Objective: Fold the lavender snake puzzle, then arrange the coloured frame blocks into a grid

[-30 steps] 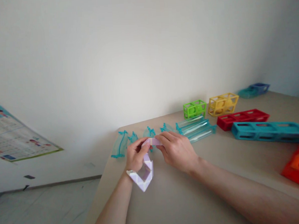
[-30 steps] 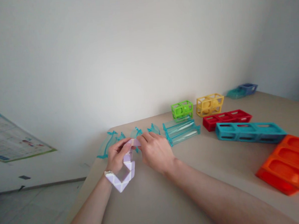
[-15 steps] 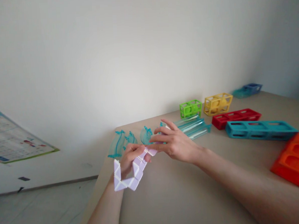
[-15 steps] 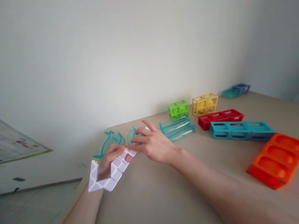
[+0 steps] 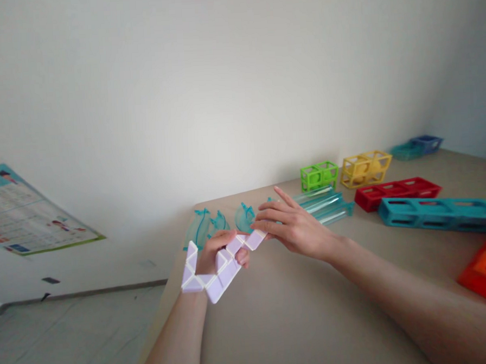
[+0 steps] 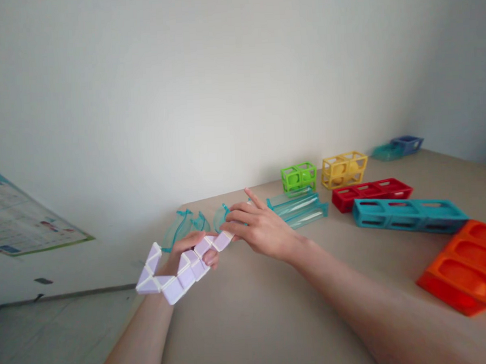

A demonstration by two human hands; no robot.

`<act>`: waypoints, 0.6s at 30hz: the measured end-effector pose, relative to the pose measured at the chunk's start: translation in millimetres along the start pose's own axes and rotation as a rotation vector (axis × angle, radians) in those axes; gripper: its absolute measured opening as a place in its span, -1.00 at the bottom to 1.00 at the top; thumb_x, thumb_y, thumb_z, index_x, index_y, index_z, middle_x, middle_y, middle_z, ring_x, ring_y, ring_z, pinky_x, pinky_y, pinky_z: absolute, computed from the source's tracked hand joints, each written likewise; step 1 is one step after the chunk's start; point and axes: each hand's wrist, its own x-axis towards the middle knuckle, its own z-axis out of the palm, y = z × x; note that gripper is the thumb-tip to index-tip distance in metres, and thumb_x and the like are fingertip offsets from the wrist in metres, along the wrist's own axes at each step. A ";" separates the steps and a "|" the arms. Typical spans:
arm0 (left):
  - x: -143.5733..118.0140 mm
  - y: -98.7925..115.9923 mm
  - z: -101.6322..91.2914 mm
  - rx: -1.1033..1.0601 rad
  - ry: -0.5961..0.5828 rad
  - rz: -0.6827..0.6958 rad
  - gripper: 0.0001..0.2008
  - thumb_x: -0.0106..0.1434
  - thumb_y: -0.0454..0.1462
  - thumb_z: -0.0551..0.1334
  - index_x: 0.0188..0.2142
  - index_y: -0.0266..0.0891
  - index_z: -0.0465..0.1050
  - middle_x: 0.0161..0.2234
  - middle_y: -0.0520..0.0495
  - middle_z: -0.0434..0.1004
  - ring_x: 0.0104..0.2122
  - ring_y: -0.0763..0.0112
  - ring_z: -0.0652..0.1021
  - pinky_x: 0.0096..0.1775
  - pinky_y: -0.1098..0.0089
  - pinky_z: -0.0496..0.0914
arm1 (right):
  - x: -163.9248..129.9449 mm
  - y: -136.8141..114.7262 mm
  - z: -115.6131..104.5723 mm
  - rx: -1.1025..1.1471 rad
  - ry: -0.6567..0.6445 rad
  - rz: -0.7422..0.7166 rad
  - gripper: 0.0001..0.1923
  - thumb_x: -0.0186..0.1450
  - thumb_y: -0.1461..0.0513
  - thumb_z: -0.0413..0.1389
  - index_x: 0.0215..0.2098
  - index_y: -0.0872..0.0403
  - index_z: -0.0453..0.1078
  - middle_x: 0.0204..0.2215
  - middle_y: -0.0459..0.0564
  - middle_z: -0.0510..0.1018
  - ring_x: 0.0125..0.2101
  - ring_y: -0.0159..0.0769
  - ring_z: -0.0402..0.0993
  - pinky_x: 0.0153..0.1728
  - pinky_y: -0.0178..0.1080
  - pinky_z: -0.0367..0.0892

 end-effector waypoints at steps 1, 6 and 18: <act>0.8 -0.2 -1.1 0.001 -0.007 -0.012 -0.67 0.21 -0.13 0.18 -0.29 -0.39 0.55 -0.66 -0.02 0.30 -0.59 0.38 0.37 -0.43 0.31 0.34 | -0.1 -0.3 0.0 -0.008 -0.001 0.005 -0.77 0.40 0.23 -0.01 -0.04 0.04 0.43 -0.16 0.02 0.57 -0.04 -0.22 0.40 0.23 0.15 -0.13; 6.6 -1.6 -4.6 -0.010 -0.035 0.000 -0.61 0.25 -0.09 0.15 -0.29 -0.44 0.54 -0.61 -0.03 0.30 -0.53 0.37 0.38 -0.36 0.27 0.36 | -0.6 -3.1 1.8 -0.037 0.028 0.052 -0.81 0.38 0.24 0.04 -0.10 0.09 0.44 -0.23 0.05 0.58 -0.19 -0.24 0.41 -0.05 -0.11 0.17; 7.9 -0.7 -10.9 -0.047 -0.038 -0.071 -0.63 0.22 -0.06 0.19 -0.28 -0.38 0.51 -0.60 0.00 0.28 -0.53 0.40 0.36 -0.33 0.25 0.40 | 0.9 -7.7 2.3 -0.030 -0.008 0.087 -0.82 0.37 0.25 0.03 -0.14 0.11 0.44 -0.34 0.06 0.56 -0.31 -0.26 0.38 -0.26 -0.20 0.12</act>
